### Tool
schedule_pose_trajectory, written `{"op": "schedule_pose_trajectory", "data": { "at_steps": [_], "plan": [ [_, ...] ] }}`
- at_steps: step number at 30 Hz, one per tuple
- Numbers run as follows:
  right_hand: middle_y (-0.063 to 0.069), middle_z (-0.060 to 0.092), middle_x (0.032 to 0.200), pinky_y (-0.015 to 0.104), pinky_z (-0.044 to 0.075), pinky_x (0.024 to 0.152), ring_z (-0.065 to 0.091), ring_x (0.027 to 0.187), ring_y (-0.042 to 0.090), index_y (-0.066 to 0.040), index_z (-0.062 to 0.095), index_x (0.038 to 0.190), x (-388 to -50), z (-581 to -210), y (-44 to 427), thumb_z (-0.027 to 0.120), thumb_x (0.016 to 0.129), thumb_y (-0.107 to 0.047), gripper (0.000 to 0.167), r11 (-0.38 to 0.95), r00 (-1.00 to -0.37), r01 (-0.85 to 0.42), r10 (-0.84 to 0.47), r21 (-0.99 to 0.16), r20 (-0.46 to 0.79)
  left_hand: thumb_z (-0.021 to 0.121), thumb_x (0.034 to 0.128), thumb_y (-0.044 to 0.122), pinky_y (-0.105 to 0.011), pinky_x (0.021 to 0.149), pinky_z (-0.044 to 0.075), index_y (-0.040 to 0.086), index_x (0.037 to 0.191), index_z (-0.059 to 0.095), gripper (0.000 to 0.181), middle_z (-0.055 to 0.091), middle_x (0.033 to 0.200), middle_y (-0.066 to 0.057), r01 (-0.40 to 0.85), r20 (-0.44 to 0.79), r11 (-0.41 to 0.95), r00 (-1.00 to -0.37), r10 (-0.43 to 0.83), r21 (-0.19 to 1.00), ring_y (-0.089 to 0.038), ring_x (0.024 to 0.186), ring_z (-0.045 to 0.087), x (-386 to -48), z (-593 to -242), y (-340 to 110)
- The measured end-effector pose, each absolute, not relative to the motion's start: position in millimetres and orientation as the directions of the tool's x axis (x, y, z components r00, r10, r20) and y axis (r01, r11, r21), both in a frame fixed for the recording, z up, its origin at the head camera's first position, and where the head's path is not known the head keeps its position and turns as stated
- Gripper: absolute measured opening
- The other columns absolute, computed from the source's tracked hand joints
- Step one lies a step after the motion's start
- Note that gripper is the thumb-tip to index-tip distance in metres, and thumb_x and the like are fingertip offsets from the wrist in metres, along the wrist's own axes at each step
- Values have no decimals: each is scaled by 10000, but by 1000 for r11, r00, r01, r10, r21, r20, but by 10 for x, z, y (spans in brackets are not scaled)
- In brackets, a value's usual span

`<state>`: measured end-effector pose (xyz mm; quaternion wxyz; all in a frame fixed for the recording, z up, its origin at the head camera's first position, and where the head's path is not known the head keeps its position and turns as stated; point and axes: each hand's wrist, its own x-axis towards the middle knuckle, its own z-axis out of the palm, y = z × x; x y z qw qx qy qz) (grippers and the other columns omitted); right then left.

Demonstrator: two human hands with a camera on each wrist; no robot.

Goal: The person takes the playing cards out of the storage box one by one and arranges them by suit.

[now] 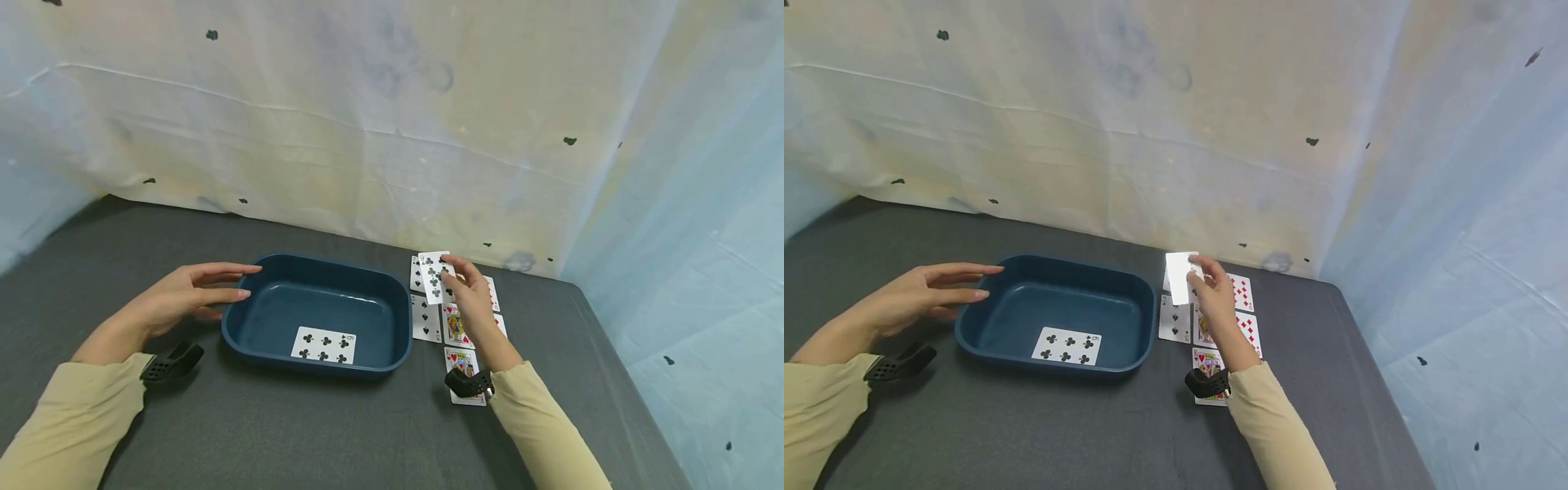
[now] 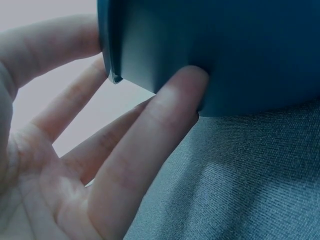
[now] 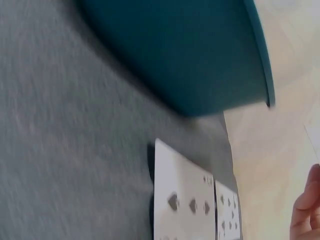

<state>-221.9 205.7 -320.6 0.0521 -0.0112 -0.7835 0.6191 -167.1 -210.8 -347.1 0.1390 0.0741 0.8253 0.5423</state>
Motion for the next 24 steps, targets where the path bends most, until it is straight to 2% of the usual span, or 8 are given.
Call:
{"op": "schedule_pose_trajectory", "data": {
  "at_steps": [5, 11, 16, 18, 24],
  "plan": [
    [49, 428, 1441, 226, 432, 824, 473, 1142, 185, -88, 526, 1356, -2265, -3214, 2251, 580, 920, -13, 446, 251, -990, -13, 136, -968, 48, 643, 914, 376, -594, 888, 491, 127, 1450, 407, 637, 252, 1550, -213, -28, -149, 401, -950, 273, 916, -483, 1387, 251, -1675, -3474, -2099],
    [43, 345, 1525, 396, 377, 1041, 351, 1370, 245, -117, 464, 1421, -2300, -3236, 2468, 556, 930, -23, 508, 282, -982, 24, 185, -959, 30, 646, 912, 379, -591, 889, 493, 127, 1449, 408, 639, 247, 1551, -217, -31, -152, 398, -949, 276, 917, -487, 1388, 247, -1674, -3467, -2095],
    [31, 290, 1561, 430, 267, 1157, 234, 1450, 216, -121, 433, 1443, -2334, -3277, 2636, 545, 941, -33, 521, 302, -973, 57, 231, -952, 15, 646, 911, 381, -599, 896, 485, 126, 1445, 414, 636, 255, 1550, -210, -26, -147, 394, -949, 280, 919, -483, 1391, 245, -1669, -3462, -2097],
    [28, 278, 1568, 430, 260, 1160, 221, 1456, 207, -126, 425, 1448, -2346, -3291, 2703, 543, 945, -37, 525, 300, -968, 69, 252, -951, 9, 647, 911, 378, -602, 899, 482, 127, 1444, 417, 632, 257, 1550, -207, -23, -144, 393, -949, 281, 919, -480, 1391, 247, -1668, -3458, -2096],
    [57, 339, 1537, 375, 352, 1085, 356, 1370, 218, -113, 451, 1433, -2386, -3349, 2897, 526, 940, -22, 507, 306, -949, 109, 315, -946, -7, 649, 911, 372, -596, 901, 484, 127, 1446, 415, 633, 253, 1551, -207, -30, -151, 392, -948, 281, 919, -474, 1391, 252, -1655, -3447, -2093]
  ]
}}
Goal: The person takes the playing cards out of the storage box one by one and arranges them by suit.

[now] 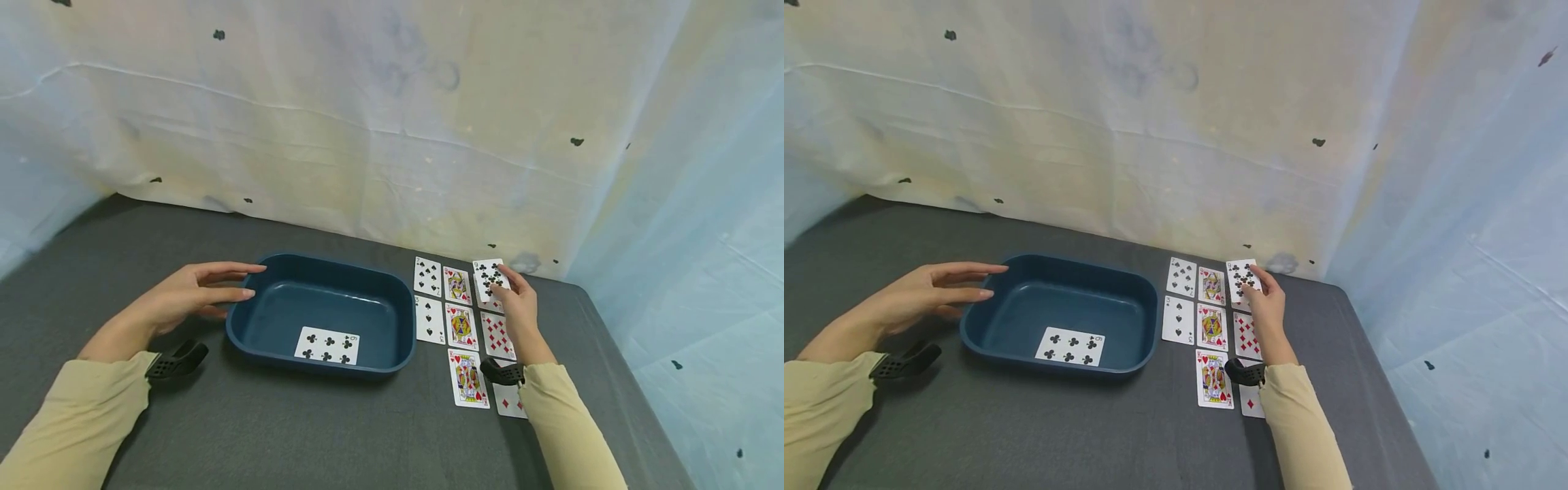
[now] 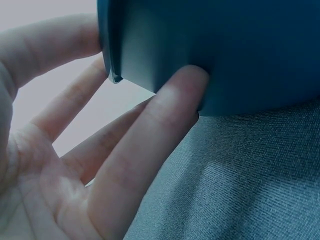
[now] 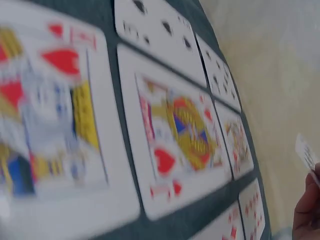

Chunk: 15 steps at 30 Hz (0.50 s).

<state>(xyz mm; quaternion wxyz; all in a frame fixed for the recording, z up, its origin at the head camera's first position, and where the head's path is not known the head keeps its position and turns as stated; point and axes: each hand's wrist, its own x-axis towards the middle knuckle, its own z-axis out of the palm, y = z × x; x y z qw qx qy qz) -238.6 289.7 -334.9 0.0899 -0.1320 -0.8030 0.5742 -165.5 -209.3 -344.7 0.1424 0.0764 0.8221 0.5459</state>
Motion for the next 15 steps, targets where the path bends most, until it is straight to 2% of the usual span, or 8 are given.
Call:
{"op": "schedule_pose_trajectory", "data": {
  "at_steps": [4, 10, 15],
  "plan": [
    [93, 367, 1514, 328, 377, 1004, 409, 1282, 219, -73, 475, 1411, -2415, -3386, 3020, 506, 939, -4, 479, 300, -934, 128, 356, -945, -13, 651, 908, 375, -599, 899, 484, 127, 1448, 413, 639, 251, 1551, -209, -36, -157, 392, -947, 280, 919, -476, 1392, 250, -1648, -3443, -2090],
    [126, 337, 1526, 385, 341, 1093, 374, 1327, 247, -39, 460, 1413, -2450, -3422, 3186, 497, 928, 17, 490, 286, -909, 164, 416, -944, -32, 655, 907, 367, -607, 899, 480, 121, 1441, 419, 634, 261, 1551, -201, -33, -150, 383, -949, 279, 923, -475, 1394, 244, -1649, -3444, -2088],
    [149, 364, 1505, 388, 349, 1094, 399, 1310, 255, -43, 442, 1426, -2492, -3473, 3293, 495, 923, 25, 511, 280, -893, 204, 445, -938, -61, 657, 905, 368, -611, 894, 481, 120, 1442, 417, 638, 262, 1549, -202, -33, -149, 381, -949, 277, 924, -481, 1391, 246, -1649, -3448, -2088]
  ]
}}
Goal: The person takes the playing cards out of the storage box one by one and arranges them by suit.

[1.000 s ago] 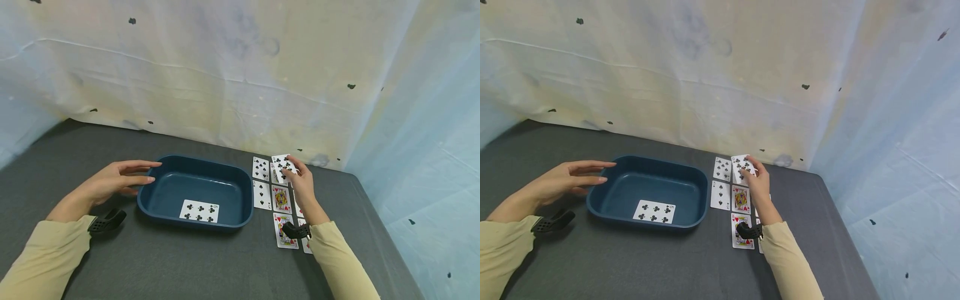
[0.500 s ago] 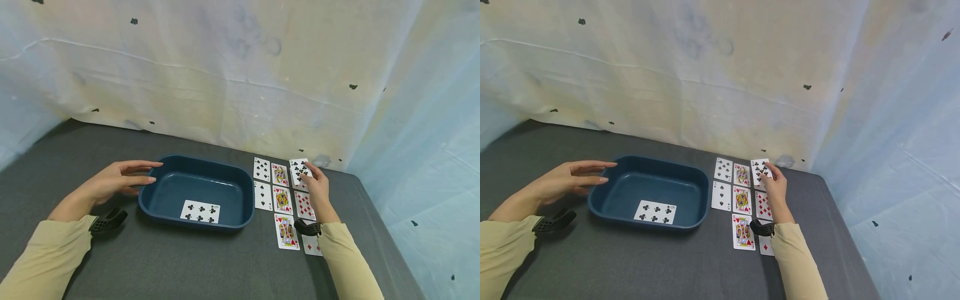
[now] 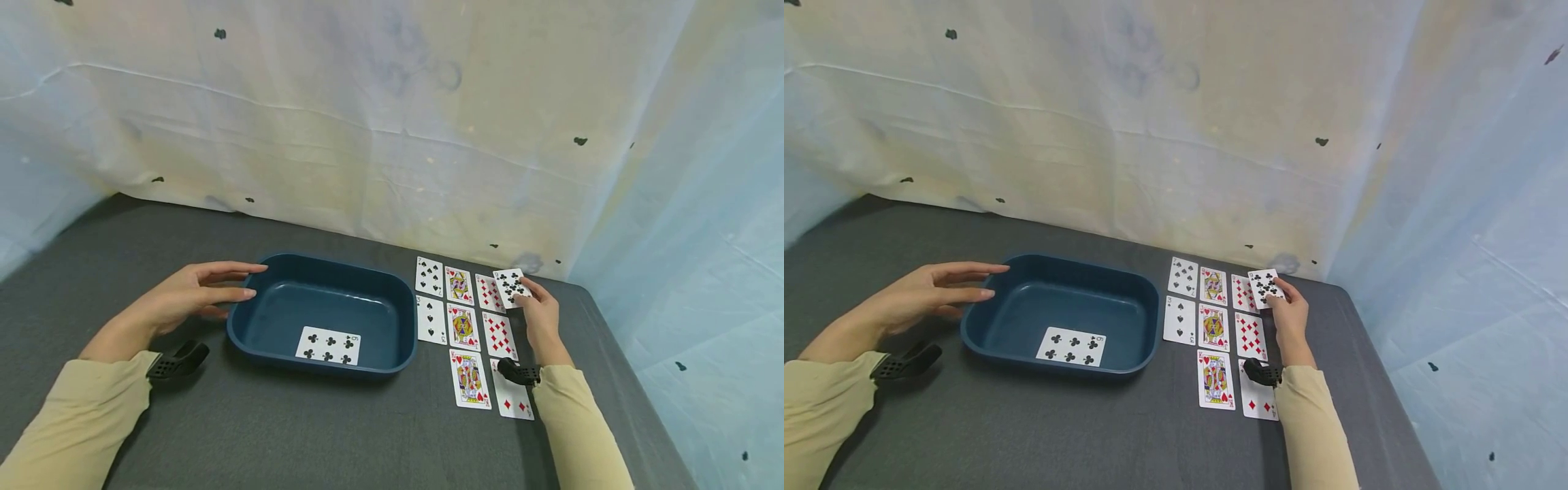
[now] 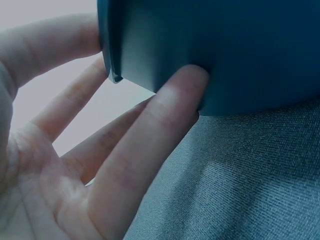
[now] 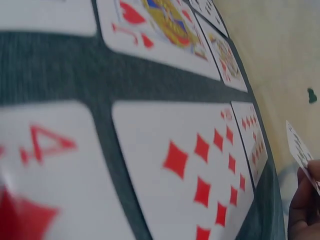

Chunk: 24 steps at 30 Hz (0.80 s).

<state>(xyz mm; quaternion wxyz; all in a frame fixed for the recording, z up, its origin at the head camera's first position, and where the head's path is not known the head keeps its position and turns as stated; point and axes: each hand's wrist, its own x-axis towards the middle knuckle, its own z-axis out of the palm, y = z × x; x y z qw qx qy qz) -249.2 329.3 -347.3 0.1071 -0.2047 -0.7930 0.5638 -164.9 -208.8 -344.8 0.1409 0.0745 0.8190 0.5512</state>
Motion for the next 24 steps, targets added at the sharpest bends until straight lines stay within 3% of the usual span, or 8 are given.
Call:
{"op": "schedule_pose_trajectory", "data": {
  "at_steps": [16, 24],
  "plan": [
    [154, 285, 1554, 445, 286, 1143, 302, 1409, 300, -83, 383, 1468, -2499, -3599, 3507, 454, 907, 50, 581, 380, -866, 309, 492, -872, -92, 652, 911, 357, -604, 893, 485, 124, 1442, 420, 624, 257, 1550, -205, -27, -143, 375, -948, 285, 927, -481, 1391, 250, -1654, -3455, -2085],
    [256, 328, 1500, 521, 330, 1076, 307, 1373, 414, -28, 451, 1415, -2493, -3639, 3501, 528, 911, -30, 509, 568, -870, 393, 484, -723, -93, 652, 912, 353, -598, 886, 491, 119, 1438, 423, 620, 256, 1547, -211, -27, -141, 372, -949, 281, 928, -482, 1387, 256, -1649, -3451, -2091]
  ]
}}
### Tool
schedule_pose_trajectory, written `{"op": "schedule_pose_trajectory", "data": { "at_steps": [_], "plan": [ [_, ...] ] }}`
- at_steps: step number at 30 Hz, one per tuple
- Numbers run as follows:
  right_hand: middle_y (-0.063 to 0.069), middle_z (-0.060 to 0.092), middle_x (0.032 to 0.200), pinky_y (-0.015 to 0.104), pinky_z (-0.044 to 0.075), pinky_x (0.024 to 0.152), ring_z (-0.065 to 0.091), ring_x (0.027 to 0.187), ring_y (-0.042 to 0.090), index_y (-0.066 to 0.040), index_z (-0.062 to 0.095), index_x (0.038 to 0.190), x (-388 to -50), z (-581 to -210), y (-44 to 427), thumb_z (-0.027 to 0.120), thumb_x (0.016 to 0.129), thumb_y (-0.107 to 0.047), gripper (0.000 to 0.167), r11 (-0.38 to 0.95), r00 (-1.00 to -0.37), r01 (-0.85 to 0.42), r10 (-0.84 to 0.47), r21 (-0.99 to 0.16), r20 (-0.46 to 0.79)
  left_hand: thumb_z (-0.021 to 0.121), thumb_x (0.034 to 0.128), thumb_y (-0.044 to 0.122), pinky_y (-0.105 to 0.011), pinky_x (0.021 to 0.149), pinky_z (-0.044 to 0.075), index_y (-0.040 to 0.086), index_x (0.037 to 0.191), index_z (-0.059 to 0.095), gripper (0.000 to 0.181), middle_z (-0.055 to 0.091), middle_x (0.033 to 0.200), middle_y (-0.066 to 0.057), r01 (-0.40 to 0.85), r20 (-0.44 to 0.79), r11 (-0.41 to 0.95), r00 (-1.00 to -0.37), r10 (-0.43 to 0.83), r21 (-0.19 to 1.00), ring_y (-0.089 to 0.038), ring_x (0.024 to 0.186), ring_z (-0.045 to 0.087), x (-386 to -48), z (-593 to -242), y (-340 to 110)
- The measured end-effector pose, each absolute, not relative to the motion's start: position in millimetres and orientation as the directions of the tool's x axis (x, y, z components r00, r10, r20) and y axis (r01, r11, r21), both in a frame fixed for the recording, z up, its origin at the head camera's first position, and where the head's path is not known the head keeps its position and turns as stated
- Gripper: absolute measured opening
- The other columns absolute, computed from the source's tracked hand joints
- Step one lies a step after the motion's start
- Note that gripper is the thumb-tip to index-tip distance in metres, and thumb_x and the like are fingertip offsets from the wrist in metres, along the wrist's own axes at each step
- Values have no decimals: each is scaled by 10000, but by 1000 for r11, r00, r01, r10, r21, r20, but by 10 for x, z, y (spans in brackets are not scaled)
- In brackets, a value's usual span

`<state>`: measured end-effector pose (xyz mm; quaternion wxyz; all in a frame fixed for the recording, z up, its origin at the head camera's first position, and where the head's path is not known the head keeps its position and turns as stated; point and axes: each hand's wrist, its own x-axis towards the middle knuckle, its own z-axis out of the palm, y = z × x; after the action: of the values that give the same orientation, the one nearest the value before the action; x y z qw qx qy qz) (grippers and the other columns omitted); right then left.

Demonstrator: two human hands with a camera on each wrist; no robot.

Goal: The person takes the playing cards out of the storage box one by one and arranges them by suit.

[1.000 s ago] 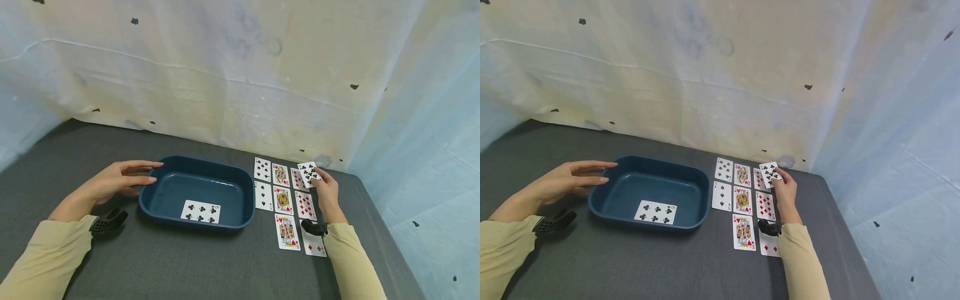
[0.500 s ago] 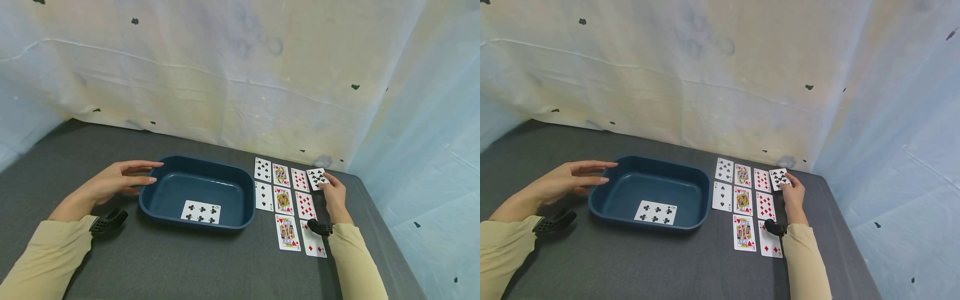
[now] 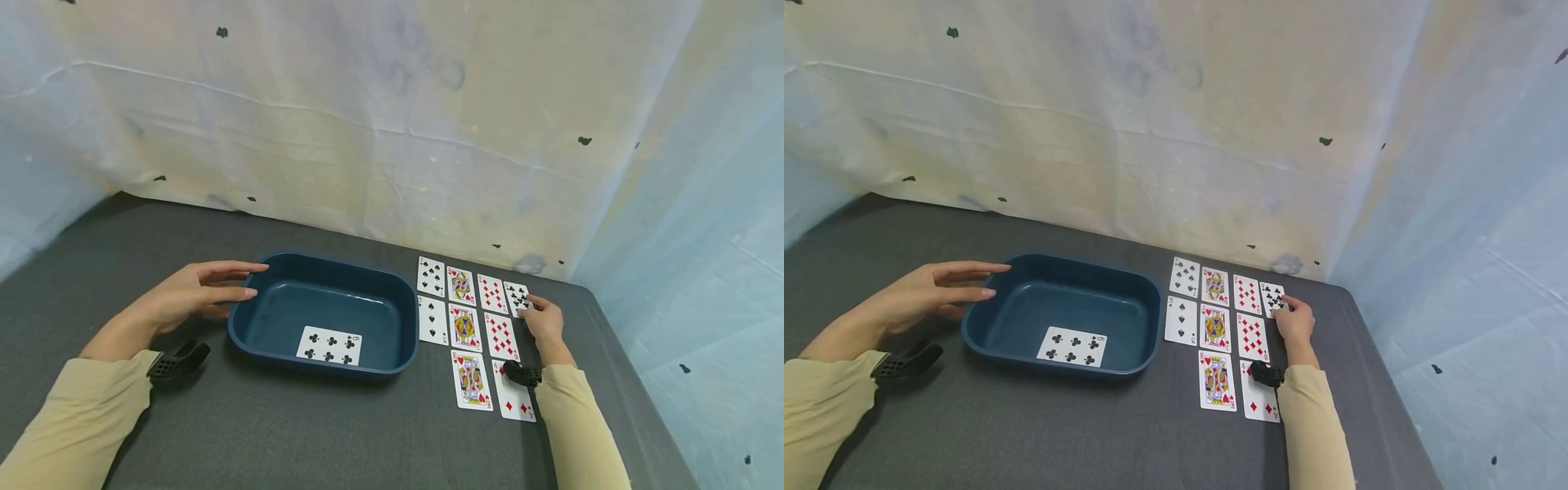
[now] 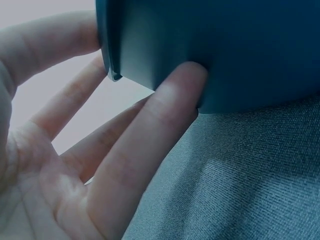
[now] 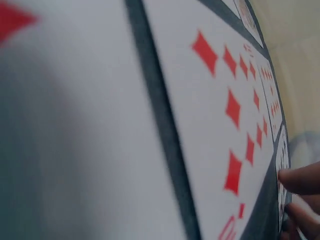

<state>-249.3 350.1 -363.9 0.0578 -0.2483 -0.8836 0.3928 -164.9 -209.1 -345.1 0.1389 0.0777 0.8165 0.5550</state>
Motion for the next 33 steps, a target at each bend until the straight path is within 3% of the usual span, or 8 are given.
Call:
{"op": "schedule_pose_trajectory", "data": {
  "at_steps": [6, 13, 20, 25, 33],
  "plan": [
    [260, 346, 1484, 547, 303, 1067, 229, 1369, 452, -36, 505, 1376, -2469, -3589, 3411, 521, 892, -60, 485, 578, -850, 414, 521, -703, -72, 654, 909, 358, -598, 888, 489, 119, 1439, 422, 627, 254, 1545, -217, -34, -148, 378, -950, 276, 925, -485, 1383, 265, -1648, -3457, -2088],
    [158, 394, 1492, 489, 343, 1087, 366, 1357, 346, -63, 520, 1370, -2494, -3407, 3156, 534, 924, -116, 449, 412, -848, 276, 530, -869, -17, 655, 906, 370, -612, 894, 479, 125, 1441, 420, 634, 261, 1548, -206, -31, -146, 389, -952, 271, 921, -483, 1388, 258, -1646, -3459, -2092],
    [156, 448, 1416, 412, 310, 1110, 388, 1319, 267, -2, 533, 1335, -2467, -3227, 2802, 574, 909, -87, 436, 232, -894, 70, 446, -970, 42, 652, 910, 359, -608, 900, 477, 126, 1441, 424, 623, 266, 1548, -196, -15, -131, 381, -950, 282, 924, -470, 1395, 251, -1647, -3461, -2102],
    [138, 437, 1423, 376, 273, 1147, 373, 1345, 234, -15, 484, 1368, -2423, -3133, 2587, 564, 927, -73, 453, 151, -933, 20, 358, -988, 36, 652, 910, 360, -607, 905, 475, 128, 1444, 420, 627, 272, 1547, -194, -15, -133, 379, -949, 286, 925, -466, 1397, 255, -1650, -3456, -2097],
    [82, 471, 1311, 325, 351, 1067, 438, 1216, 175, -3, 477, 1345, -2269, -3010, 2173, 570, 925, -16, 431, 80, -982, -74, 168, -994, 87, 654, 908, 363, -601, 909, 476, 128, 1444, 421, 630, 268, 1548, -193, -14, -132, 379, -949, 287, 925, -460, 1397, 254, -1652, -3456, -2099]
  ]
}}
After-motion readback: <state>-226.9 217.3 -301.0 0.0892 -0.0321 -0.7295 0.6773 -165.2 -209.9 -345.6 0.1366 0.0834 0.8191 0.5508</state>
